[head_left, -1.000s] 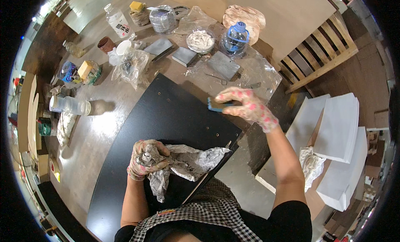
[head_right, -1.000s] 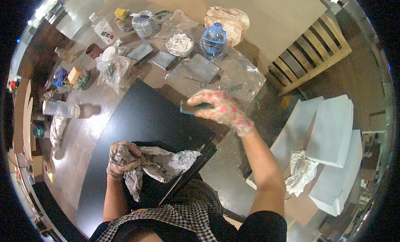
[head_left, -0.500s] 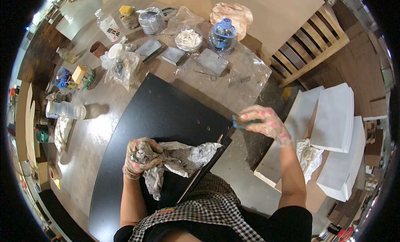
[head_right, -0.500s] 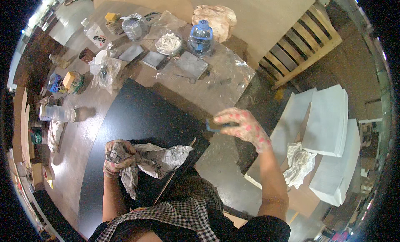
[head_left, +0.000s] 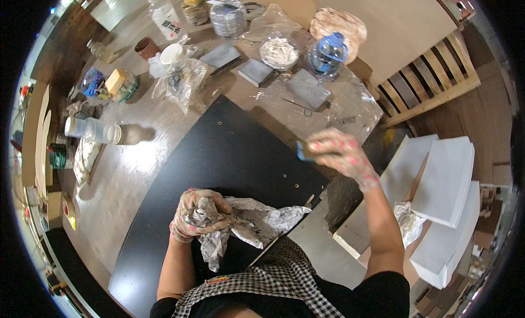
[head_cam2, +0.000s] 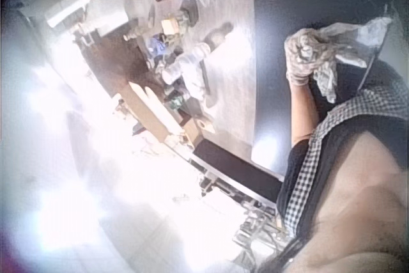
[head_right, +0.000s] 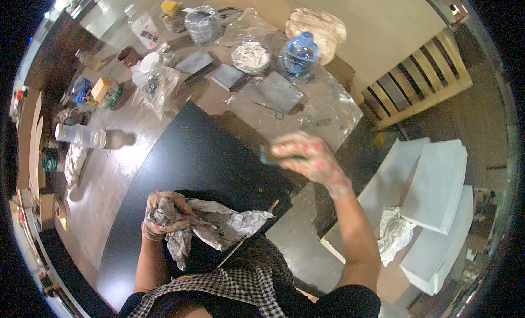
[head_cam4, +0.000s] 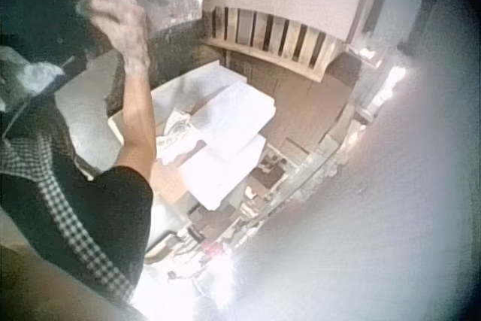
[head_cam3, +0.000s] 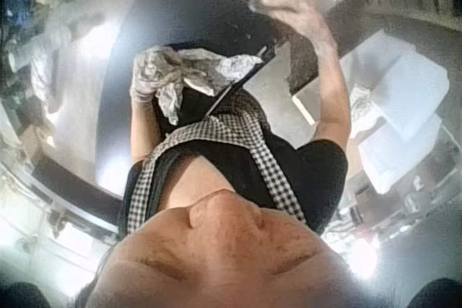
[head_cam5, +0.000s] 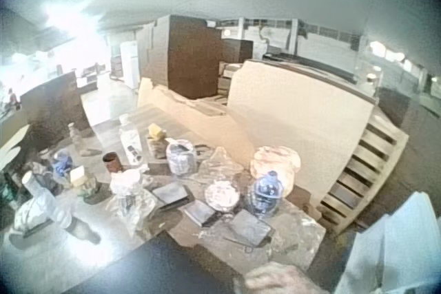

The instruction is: The person applies a dark finish to a large black wooden panel using a blue sponge, then wipes the surface with a cloth. They repeatedly dip the sponge into a small container of finish and spread it across the panel, flipping the panel to treat both sides.

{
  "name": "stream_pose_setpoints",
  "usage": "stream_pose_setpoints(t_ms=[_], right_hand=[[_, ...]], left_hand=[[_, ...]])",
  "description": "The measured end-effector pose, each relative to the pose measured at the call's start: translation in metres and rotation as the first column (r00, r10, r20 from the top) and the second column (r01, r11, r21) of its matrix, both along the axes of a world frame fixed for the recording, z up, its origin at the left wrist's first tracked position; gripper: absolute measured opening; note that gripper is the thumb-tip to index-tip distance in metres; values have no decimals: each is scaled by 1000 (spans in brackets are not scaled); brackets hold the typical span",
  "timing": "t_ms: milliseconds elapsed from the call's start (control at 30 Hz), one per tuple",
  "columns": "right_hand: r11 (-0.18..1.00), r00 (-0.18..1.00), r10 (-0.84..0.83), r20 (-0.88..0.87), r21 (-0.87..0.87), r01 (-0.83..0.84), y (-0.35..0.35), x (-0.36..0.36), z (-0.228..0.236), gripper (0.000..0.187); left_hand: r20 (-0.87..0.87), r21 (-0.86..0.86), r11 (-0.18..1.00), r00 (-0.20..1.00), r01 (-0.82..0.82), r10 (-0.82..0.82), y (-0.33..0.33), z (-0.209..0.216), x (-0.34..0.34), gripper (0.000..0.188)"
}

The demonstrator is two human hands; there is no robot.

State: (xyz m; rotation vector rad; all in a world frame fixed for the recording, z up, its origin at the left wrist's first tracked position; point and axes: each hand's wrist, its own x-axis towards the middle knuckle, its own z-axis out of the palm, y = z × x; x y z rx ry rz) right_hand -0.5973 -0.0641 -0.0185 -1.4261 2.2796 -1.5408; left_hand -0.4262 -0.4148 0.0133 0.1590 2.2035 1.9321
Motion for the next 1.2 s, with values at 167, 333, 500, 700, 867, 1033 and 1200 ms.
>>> stream_pose_setpoints(t_ms=[167, 333, 500, 700, 867, 1033, 1200], right_hand=[[990, 999, -33, 41, 142, 27, -12, -6, 10, 40], [1000, 997, 14, -74, -13, -15, -75, -59, -36, 39], [989, 989, 132, -66, 74, -127, -29, -34, 10, 41], [977, 988, 75, 135, 188, -99, -12, -10, 36, 43], [988, 972, 29, 231, 141, -63, -27, -23, 11, 43], [976, 957, 116, 267, 149, -160, 20, 2, 28, 41], [982, 980, 34, 197, 178, -70, -8, -15, -2, 38]], left_hand=[[3, 85, 996, 1000, 15, -16, -1, -3, 1, 30], [-65, -144, 990, 998, 1, -11, -2, 0, 3, 29], [-41, -51, 997, 997, 63, -66, -3, 2, -1, 28], [-85, -32, 995, 992, 95, -97, -1, 3, -4, 28], [11, 91, 996, 1000, 13, -14, 0, 3, -1, 30], [-52, -39, 998, 997, 56, -59, -1, 2, 0, 27], [-73, 9, 997, 995, 72, -71, 1, 5, -5, 29]])
